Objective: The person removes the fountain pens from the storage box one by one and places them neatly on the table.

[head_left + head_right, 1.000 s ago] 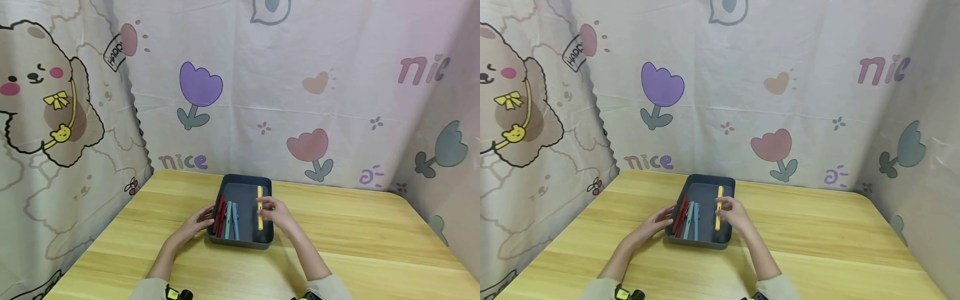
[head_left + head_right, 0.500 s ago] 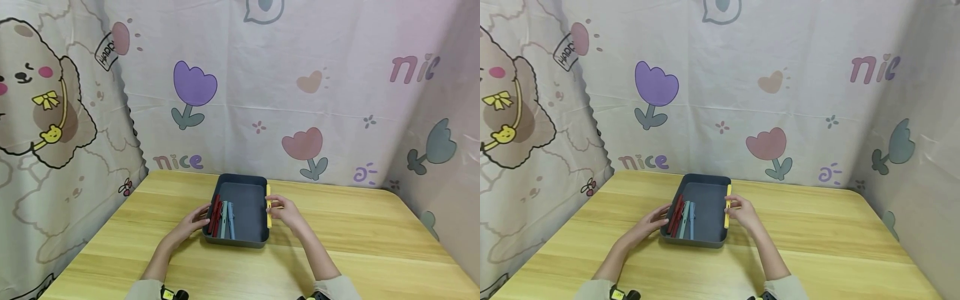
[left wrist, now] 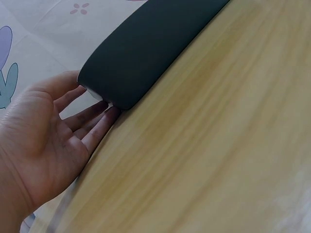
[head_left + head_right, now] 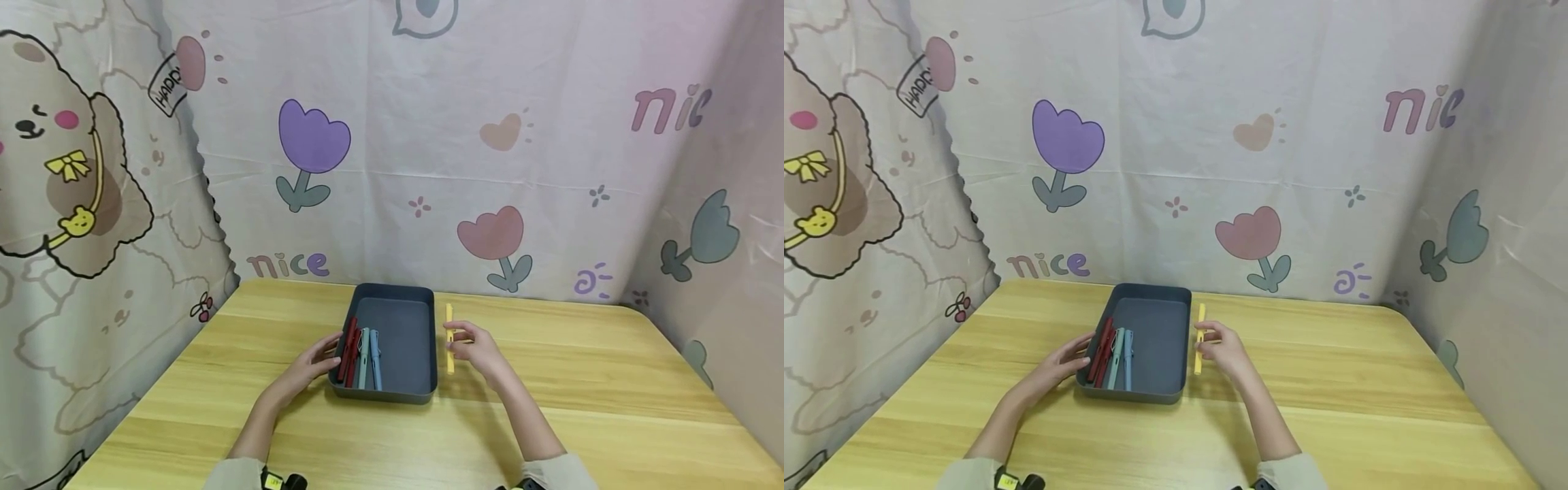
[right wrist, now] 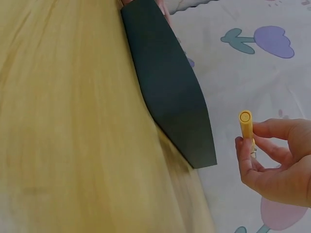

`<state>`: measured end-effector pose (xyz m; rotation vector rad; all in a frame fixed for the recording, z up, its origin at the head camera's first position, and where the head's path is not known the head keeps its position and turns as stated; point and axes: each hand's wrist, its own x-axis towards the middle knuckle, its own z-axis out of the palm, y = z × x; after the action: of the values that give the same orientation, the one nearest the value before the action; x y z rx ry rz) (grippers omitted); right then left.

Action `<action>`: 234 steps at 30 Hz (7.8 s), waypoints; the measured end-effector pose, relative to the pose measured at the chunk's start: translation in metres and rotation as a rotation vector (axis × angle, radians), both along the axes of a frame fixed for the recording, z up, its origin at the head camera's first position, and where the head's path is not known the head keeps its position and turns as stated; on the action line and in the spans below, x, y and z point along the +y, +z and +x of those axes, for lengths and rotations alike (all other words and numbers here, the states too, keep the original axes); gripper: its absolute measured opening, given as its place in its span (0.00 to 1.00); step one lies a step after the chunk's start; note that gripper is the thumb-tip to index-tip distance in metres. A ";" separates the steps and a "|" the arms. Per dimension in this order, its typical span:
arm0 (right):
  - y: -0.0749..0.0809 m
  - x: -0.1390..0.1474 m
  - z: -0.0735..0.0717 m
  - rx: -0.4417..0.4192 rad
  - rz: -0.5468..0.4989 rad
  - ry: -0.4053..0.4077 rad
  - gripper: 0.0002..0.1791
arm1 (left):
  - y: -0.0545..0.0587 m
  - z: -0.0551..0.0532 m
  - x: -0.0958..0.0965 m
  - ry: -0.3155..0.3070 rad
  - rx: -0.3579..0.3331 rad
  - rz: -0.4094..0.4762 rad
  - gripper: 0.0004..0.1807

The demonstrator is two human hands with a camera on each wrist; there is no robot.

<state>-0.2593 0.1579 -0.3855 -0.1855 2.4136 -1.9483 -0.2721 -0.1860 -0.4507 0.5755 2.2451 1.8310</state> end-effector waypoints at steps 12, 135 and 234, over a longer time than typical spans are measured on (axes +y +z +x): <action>-0.012 0.004 0.001 -0.035 0.014 -0.061 0.20 | 0.000 0.000 0.001 0.018 -0.015 -0.004 0.32; -0.049 -0.004 0.002 -0.014 0.166 -0.030 0.18 | 0.002 0.001 0.000 0.008 0.007 -0.004 0.33; -0.033 -0.104 -0.008 0.024 0.345 0.267 0.15 | 0.004 0.000 0.004 0.003 -0.010 -0.005 0.32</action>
<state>-0.2676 0.0536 -0.4185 -0.4896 2.5343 -1.4068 -0.2717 -0.1825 -0.4468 0.5606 2.2445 1.8253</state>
